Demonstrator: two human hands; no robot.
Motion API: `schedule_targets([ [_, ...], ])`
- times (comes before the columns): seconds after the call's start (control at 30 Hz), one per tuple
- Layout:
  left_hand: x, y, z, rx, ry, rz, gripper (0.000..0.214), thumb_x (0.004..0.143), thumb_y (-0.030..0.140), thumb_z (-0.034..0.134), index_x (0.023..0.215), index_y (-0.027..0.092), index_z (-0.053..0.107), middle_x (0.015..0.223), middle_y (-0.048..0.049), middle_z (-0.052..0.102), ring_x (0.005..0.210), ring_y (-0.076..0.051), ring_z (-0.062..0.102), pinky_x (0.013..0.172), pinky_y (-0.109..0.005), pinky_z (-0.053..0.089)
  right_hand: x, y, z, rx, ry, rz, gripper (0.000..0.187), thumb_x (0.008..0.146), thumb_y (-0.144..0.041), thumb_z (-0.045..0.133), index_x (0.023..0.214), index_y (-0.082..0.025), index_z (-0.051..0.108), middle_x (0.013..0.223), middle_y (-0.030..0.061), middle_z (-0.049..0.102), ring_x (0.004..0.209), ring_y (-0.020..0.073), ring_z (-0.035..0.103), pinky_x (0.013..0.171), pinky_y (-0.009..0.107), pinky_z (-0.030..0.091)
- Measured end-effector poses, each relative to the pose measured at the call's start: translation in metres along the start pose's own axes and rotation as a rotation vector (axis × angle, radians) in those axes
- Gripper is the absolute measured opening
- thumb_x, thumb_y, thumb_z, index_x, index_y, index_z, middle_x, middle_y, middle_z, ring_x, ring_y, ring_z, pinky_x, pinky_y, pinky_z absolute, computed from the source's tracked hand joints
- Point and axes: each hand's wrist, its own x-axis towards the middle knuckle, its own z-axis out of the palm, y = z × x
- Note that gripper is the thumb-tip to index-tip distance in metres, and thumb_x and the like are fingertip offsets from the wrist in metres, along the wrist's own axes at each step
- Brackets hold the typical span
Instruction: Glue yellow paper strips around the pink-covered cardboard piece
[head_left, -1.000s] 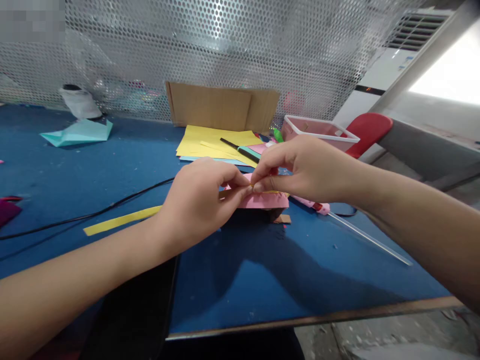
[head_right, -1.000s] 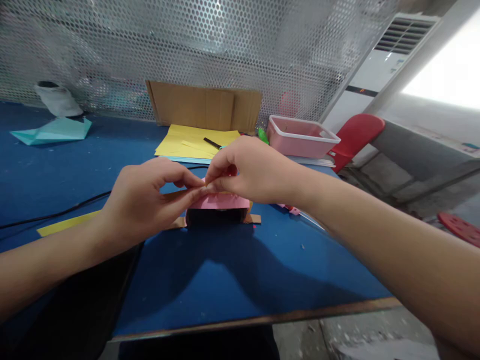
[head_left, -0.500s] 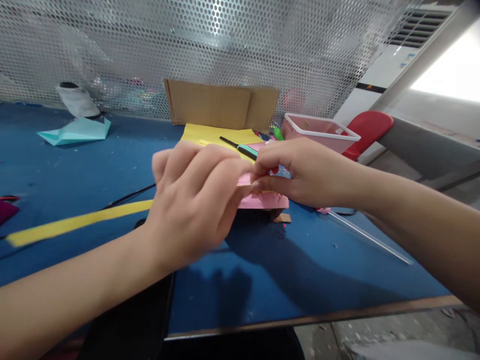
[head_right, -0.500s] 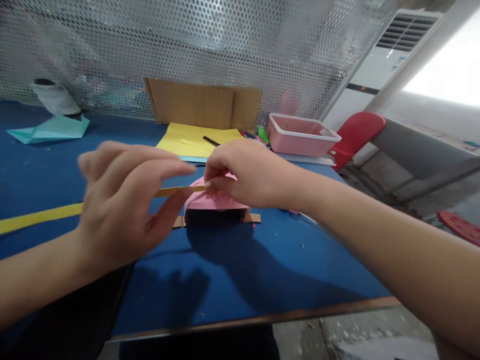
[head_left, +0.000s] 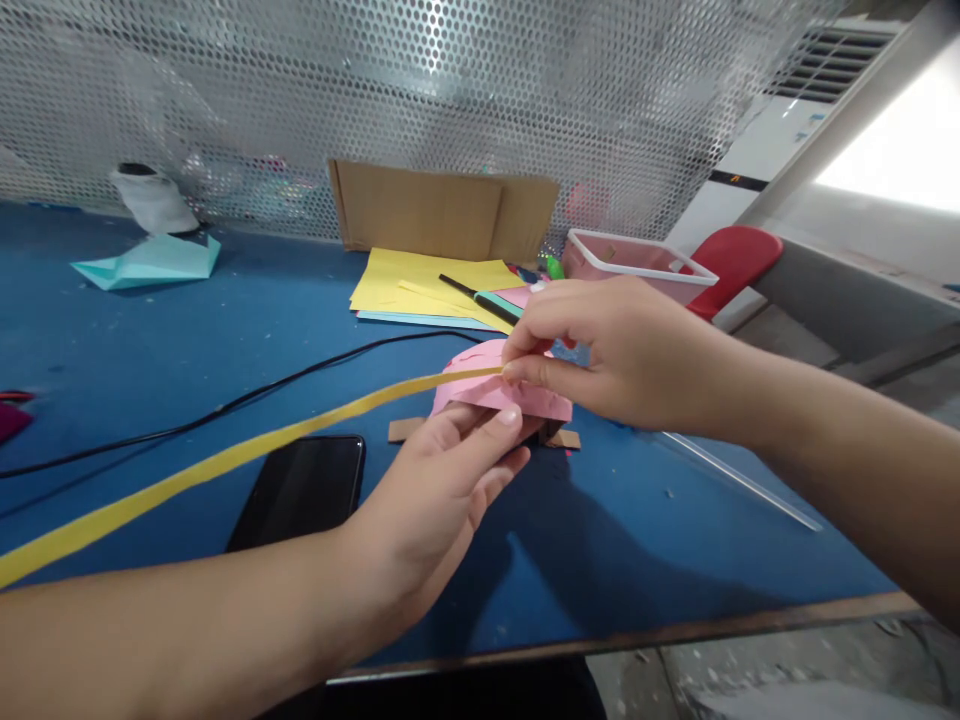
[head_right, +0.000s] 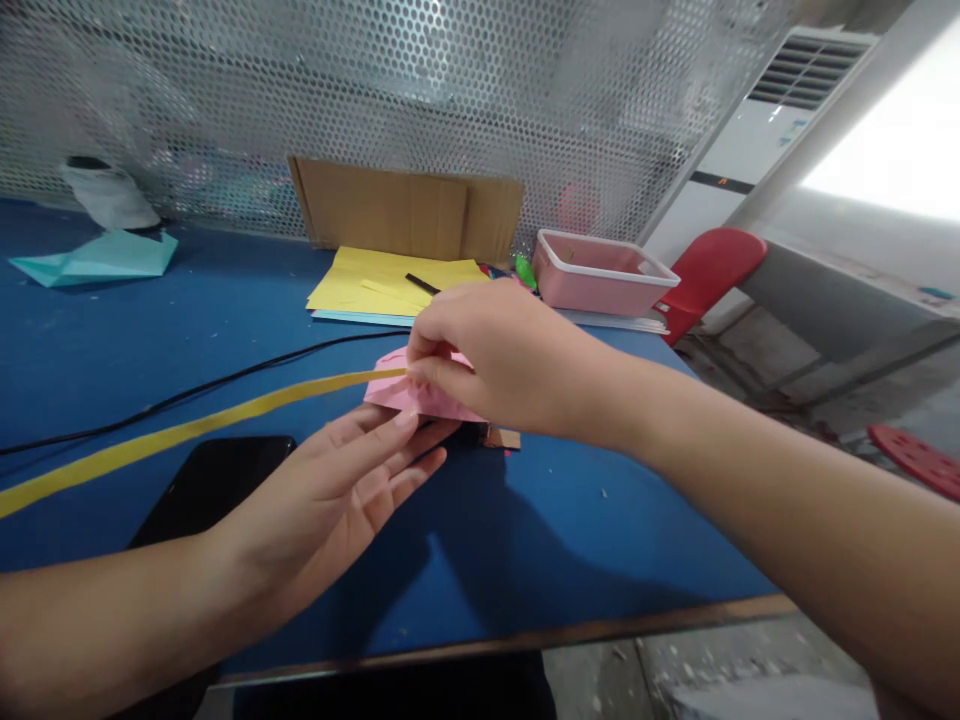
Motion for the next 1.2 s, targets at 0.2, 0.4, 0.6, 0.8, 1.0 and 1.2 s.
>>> schedule_targets([
  [0.2,0.015,0.018,0.007,0.260,-0.068,0.308,0.013,0.090,0.022,0.055,0.098,0.015,0.063,0.101,-0.0063,0.067,0.100,-0.019,0.062,0.096,-0.038,0.046,0.003,-0.001,-0.027,-0.079,0.083,0.013,0.013,0.081,-0.023,0.059,0.070,-0.020,0.065,0.066,-0.0020,0.063,0.060,0.0109,0.052,0.061,0.028,0.035],
  [0.4,0.026,0.051,0.007,0.662,-0.094,0.649,0.003,0.085,0.017,0.053,0.087,0.018,0.055,0.091,-0.0020,0.059,0.092,-0.017,0.056,0.090,-0.033,0.044,0.007,-0.002,-0.014,-0.099,0.273,0.034,0.012,0.084,-0.023,0.051,0.074,-0.018,0.056,0.069,0.0007,0.056,0.063,0.0125,0.047,0.061,0.028,0.033],
  [0.6,0.023,0.059,0.008,1.190,0.026,0.765,0.018,0.071,0.010,0.055,0.086,0.017,0.047,0.080,-0.0005,0.053,0.075,-0.015,0.052,0.069,-0.029,0.045,0.008,-0.011,0.017,0.118,0.386,0.191,0.012,0.081,-0.021,0.047,0.070,-0.018,0.048,0.069,0.0009,0.053,0.064,0.0122,0.043,0.062,0.027,0.032],
  [0.8,0.029,0.050,-0.010,1.493,0.046,0.803,0.028,0.077,0.018,0.056,0.103,0.015,0.046,0.091,-0.0076,0.058,0.084,-0.022,0.060,0.073,-0.035,0.048,0.001,-0.017,0.040,0.463,0.404,0.350,0.010,0.078,-0.023,0.051,0.070,-0.018,0.053,0.067,-0.0013,0.057,0.062,0.0107,0.047,0.059,0.024,0.035],
  [1.0,0.027,0.041,-0.024,1.557,-0.075,0.711,0.024,0.083,0.015,0.048,0.107,0.016,0.046,0.098,-0.0101,0.063,0.089,-0.023,0.064,0.073,-0.034,0.049,-0.008,-0.020,0.061,0.533,0.339,0.403,0.012,0.074,-0.022,0.053,0.063,-0.018,0.052,0.060,-0.0032,0.052,0.057,0.0097,0.044,0.055,0.024,0.033],
  [1.2,0.029,0.029,-0.036,1.601,-0.075,0.696,0.009,0.086,0.021,0.047,0.094,0.018,0.047,0.084,-0.0053,0.061,0.070,-0.019,0.060,0.060,-0.029,0.044,-0.013,-0.022,0.077,0.547,0.380,0.458,0.011,0.072,-0.023,0.052,0.062,-0.018,0.050,0.063,-0.0024,0.050,0.061,0.0110,0.044,0.059,0.025,0.034],
])
